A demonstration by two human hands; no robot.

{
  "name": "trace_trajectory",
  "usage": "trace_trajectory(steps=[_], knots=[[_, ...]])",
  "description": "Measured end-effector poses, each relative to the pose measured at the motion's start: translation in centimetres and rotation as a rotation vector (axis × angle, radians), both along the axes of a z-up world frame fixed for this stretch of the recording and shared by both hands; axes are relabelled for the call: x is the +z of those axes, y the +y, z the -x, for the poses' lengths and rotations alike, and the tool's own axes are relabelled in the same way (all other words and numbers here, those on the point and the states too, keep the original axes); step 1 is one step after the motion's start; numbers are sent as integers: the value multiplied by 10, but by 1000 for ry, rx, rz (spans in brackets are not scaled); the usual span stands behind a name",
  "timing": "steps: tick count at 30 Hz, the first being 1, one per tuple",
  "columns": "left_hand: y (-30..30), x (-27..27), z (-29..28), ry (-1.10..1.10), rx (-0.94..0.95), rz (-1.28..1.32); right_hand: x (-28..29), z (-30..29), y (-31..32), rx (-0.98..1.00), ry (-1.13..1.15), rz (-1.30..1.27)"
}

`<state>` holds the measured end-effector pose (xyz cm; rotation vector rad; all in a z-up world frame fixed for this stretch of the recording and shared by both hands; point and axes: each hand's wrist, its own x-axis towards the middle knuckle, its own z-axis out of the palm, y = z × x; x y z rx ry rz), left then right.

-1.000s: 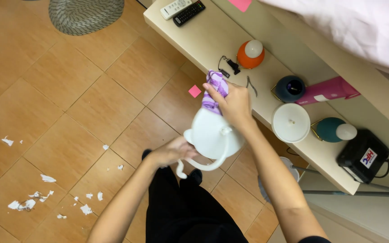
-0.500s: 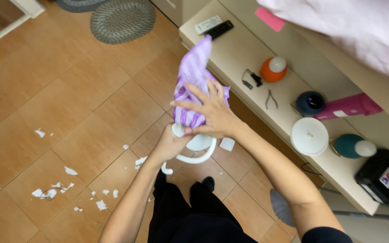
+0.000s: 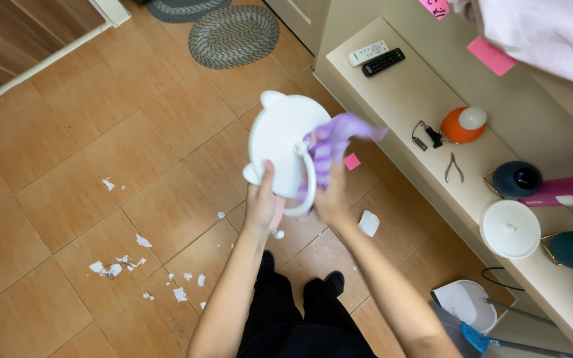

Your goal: The person cleans a white shelf under a bed using a purple and white striped cloth. They move and wipe several items, including a black electronic device, a pink water bottle, two decorative lamps, a white lamp base, and a remote control. The person also wipes the shelf surface itself.

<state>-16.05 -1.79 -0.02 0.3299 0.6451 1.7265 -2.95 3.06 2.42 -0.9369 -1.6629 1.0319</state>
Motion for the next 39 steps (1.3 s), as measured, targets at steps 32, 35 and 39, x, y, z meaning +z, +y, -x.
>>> trace_trajectory(steps=[32,35,39], knots=[[-35,-29,-40,0,-319,90,16,-63,5,-9,350,182],[-33,-42,-43,160,-330,170,75,-32,-5,170,57,-100],[-34,-52,-43,667,-291,-56,97,1,-7,349,-423,-773]])
